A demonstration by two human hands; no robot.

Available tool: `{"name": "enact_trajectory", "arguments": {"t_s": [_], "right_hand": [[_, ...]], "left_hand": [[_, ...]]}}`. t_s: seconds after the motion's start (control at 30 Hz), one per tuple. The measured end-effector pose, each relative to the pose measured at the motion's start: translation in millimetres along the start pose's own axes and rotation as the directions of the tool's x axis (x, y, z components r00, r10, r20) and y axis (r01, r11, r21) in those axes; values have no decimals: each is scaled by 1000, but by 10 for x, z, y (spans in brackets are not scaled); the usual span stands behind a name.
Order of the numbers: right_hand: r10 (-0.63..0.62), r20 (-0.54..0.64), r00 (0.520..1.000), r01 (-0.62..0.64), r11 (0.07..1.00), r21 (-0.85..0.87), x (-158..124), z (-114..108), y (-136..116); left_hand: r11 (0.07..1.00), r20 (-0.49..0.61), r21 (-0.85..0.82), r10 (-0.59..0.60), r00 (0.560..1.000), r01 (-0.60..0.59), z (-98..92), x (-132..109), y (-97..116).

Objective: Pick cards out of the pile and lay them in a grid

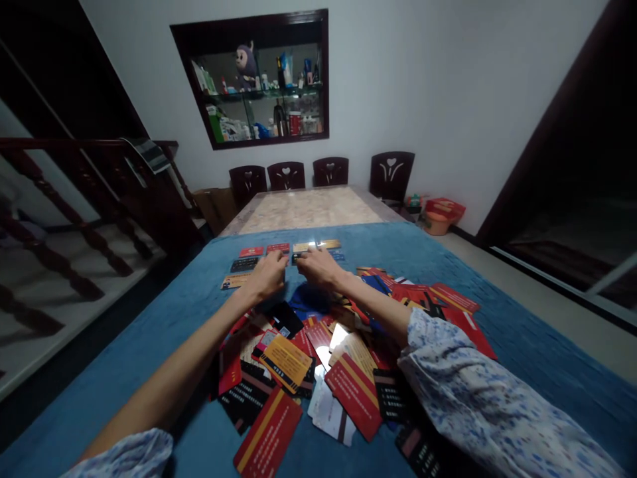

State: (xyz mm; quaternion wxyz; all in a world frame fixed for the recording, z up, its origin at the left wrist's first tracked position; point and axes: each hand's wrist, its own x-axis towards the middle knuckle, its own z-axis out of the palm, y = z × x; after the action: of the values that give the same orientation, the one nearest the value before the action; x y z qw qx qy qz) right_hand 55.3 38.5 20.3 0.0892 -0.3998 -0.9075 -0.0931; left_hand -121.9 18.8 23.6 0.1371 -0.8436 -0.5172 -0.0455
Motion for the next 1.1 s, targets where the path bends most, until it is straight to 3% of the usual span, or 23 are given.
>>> {"name": "enact_trajectory", "arguments": {"t_s": [0.3, 0.57, 0.83, 1.1], "right_hand": [[184, 5, 983, -182, 979, -89, -769, -91, 479], [378, 99, 921, -360, 919, -158, -1339, -79, 808], [375, 191, 907, -353, 925, -139, -1500, 10, 875], [298, 164, 941, -290, 955, -70, -1453, 95, 811]], "left_hand": [[981, -35, -81, 173, 984, -175, -16, 278, 616], [942, 29, -132, 314, 949, -307, 51, 512, 1079], [884, 95, -265, 422, 901, -386, 185, 702, 1330], [878, 133, -287, 432, 892, -383, 235, 625, 1283]]}}
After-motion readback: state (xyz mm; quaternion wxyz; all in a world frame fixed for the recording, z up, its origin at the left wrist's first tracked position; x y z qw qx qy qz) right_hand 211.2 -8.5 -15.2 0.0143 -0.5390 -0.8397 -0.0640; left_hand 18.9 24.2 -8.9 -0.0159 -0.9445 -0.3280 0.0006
